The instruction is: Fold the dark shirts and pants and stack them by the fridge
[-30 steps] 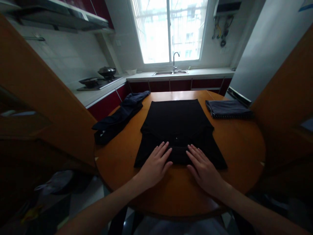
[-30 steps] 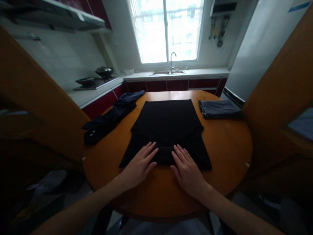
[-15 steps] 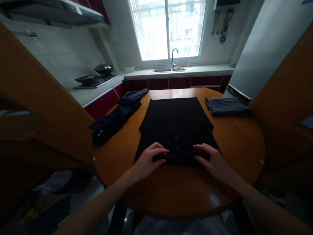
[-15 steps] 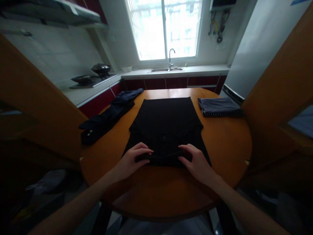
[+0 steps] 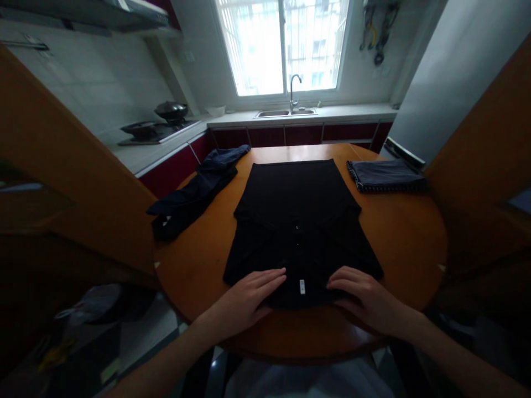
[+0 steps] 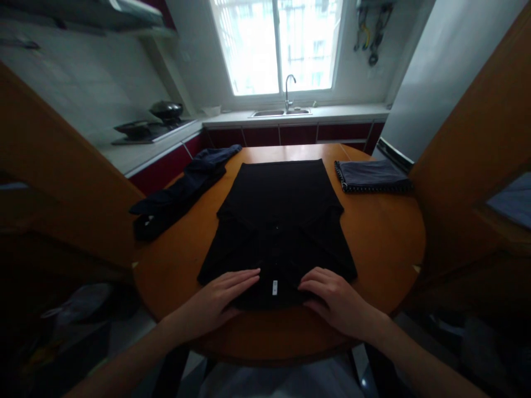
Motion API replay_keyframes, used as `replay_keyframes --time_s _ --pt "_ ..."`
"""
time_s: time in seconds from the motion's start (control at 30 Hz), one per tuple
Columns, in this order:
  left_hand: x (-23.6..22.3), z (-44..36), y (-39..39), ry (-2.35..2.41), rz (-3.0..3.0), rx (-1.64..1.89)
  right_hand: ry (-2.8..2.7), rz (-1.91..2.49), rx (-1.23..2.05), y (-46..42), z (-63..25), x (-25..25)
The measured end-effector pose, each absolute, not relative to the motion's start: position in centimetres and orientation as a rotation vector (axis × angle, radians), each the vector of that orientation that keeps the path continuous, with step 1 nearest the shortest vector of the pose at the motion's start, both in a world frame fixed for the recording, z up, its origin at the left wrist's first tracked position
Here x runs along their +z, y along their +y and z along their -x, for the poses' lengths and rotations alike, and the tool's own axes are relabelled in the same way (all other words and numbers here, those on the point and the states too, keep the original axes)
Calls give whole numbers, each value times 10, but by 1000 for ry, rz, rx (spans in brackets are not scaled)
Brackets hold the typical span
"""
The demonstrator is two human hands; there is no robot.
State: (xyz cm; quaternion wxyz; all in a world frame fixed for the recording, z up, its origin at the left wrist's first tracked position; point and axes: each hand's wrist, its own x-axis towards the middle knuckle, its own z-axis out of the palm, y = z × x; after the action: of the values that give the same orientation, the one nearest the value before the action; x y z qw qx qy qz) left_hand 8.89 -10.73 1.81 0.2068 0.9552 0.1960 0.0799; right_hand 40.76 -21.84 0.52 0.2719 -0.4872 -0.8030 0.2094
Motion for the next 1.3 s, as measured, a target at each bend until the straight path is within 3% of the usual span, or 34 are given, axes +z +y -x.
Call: replay_keyframes --time_s 0.3,0.47,0.7,0.9,1.07,1.3 --pt "30 -107 -82 855 -2255 289 -1654 1597 742 -190 -397 4" --pt "17 -117 -75 1062 -2079 401 -1592 1703 571 -181 -393 -9" --pt "6 -125 -73 1173 -2294 459 -1682 1974 189 -182 -388 -15" --pt "10 -129 -80 1068 -2787 566 -1814 1865 -66 -182 -391 -16" --pt "14 -138 -101 560 -3026 264 -2089 1565 -148 -187 -370 -6" --pt "2 -137 -114 688 -2983 210 -2319 1534 -67 -193 -355 -22"
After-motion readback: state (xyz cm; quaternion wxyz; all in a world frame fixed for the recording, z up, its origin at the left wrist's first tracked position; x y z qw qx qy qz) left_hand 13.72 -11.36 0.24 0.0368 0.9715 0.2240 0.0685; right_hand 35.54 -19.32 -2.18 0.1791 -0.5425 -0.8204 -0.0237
